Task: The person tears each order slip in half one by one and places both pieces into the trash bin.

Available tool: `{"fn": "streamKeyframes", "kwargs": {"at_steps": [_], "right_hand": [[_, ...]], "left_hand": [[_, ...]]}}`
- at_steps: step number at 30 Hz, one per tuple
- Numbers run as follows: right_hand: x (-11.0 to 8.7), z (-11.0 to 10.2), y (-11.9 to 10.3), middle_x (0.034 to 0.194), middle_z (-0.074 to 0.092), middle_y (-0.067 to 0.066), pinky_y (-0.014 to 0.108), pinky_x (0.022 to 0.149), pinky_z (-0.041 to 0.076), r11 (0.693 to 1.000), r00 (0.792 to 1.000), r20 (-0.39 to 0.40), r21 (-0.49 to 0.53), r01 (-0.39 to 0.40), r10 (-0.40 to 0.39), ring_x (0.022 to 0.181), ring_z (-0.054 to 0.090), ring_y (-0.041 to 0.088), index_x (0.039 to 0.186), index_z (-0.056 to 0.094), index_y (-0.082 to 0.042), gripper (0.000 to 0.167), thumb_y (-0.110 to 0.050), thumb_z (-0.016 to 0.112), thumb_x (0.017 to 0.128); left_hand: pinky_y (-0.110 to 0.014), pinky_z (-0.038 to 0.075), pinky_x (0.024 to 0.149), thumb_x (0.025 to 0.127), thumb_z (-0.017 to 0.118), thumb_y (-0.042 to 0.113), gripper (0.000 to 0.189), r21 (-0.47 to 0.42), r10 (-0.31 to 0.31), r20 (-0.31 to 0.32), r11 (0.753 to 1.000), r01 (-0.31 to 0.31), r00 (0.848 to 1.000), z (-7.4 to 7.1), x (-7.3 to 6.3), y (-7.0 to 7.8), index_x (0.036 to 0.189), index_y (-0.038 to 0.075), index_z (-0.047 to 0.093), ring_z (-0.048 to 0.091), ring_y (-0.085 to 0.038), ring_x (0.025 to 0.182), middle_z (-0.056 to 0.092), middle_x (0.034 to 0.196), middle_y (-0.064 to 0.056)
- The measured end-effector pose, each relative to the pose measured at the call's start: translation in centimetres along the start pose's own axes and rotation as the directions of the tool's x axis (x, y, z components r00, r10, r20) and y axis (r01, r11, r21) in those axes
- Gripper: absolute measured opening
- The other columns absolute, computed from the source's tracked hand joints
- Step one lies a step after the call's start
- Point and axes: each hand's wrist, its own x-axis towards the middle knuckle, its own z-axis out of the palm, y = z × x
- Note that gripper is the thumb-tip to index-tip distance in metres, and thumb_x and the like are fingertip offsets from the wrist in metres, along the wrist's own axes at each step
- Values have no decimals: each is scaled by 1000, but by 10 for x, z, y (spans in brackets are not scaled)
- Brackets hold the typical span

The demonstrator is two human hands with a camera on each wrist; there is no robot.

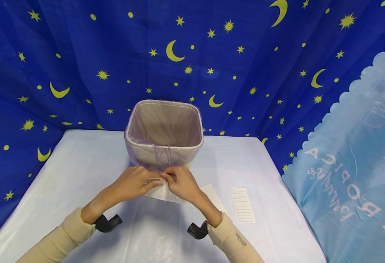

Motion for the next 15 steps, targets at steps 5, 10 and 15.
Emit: {"fn": "streamKeyframes", "kwargs": {"at_steps": [5, 10, 15], "right_hand": [[-5, -2, -3, 60, 55, -7, 16, 50, 33, 983, 994, 36, -152, 103, -99, 51, 37, -3, 82, 71, -11, 15, -11, 62, 94], [-9, -1, -3, 65, 65, -8, 22, 55, 43, 896, 976, 57, -387, 216, -211, 53, 45, 1, 92, 75, -15, 11, -22, 67, 92], [-12, -2, 0, 69, 66, -8, 30, 63, 47, 786, 942, 63, -535, 310, -329, 60, 53, 9, 90, 74, -16, 10, -8, 69, 85]], "left_hand": [[-20, 38, 49, 88, 69, 36, 23, -38, -49, 51, 998, 51, 997, 1, -1, -6, 101, 19, 77, 37, 2, 50, 48, 55, 15], [-20, 36, 47, 89, 70, 32, 14, -52, -73, 51, 996, 75, 996, 4, -2, -10, 91, 19, 77, 39, 2, 50, 55, 59, 13], [-19, 36, 47, 89, 70, 30, 11, -66, -41, 20, 997, 43, 999, 5, -2, -8, 86, 21, 75, 37, 2, 51, 52, 58, 16]]}}
